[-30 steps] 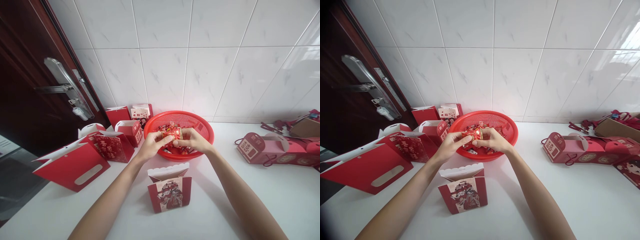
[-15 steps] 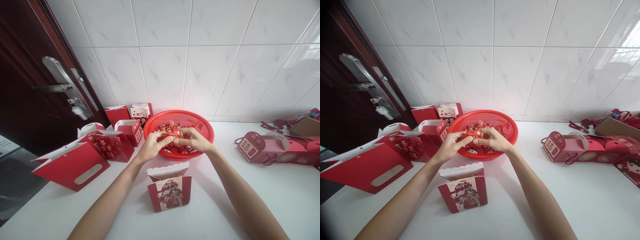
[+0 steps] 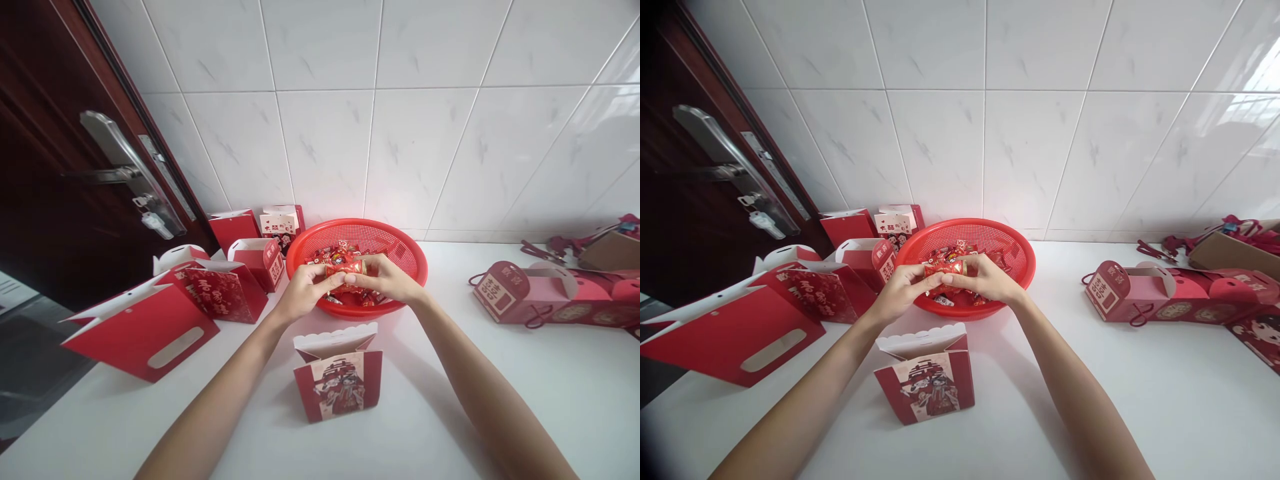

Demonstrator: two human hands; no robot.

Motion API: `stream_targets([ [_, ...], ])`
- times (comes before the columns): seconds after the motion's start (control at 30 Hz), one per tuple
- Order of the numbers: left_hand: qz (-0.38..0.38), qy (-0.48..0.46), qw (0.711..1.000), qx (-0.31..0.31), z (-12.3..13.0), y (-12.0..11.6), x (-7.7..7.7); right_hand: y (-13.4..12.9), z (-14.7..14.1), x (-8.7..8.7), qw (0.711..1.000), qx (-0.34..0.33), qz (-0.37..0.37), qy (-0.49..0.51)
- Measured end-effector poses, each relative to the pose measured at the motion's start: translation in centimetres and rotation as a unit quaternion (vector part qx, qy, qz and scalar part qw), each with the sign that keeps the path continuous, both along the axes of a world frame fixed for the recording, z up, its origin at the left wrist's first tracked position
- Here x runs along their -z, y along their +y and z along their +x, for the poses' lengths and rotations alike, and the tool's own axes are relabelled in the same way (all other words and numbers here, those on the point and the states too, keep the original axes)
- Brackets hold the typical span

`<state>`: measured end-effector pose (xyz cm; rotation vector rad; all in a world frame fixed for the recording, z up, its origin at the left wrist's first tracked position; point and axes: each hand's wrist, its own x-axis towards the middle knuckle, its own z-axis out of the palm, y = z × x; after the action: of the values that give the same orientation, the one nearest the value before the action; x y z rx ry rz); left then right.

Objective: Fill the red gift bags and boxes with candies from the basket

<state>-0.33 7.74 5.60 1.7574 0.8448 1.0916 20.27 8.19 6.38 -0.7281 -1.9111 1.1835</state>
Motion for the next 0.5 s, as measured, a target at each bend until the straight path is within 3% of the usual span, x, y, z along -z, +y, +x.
stream_targets([
  [0.37, -0.026, -0.002, 1.000, -0.009, 0.0, 0.1, 0.2, 0.6, 0.2, 0.3, 0.999, 0.006, 0.022, -0.025],
  [0.43, -0.053, -0.047, 0.997, -0.021, 0.1, 0.1, 0.4, 1.1, 0.7, 0.3, 0.998, 0.034, 0.033, -0.028],
  [0.5, -0.079, -0.094, 0.992, -0.029, 0.2, 0.2, 0.6, 1.8, 1.8, 0.3, 0.992, 0.106, 0.047, -0.058],
])
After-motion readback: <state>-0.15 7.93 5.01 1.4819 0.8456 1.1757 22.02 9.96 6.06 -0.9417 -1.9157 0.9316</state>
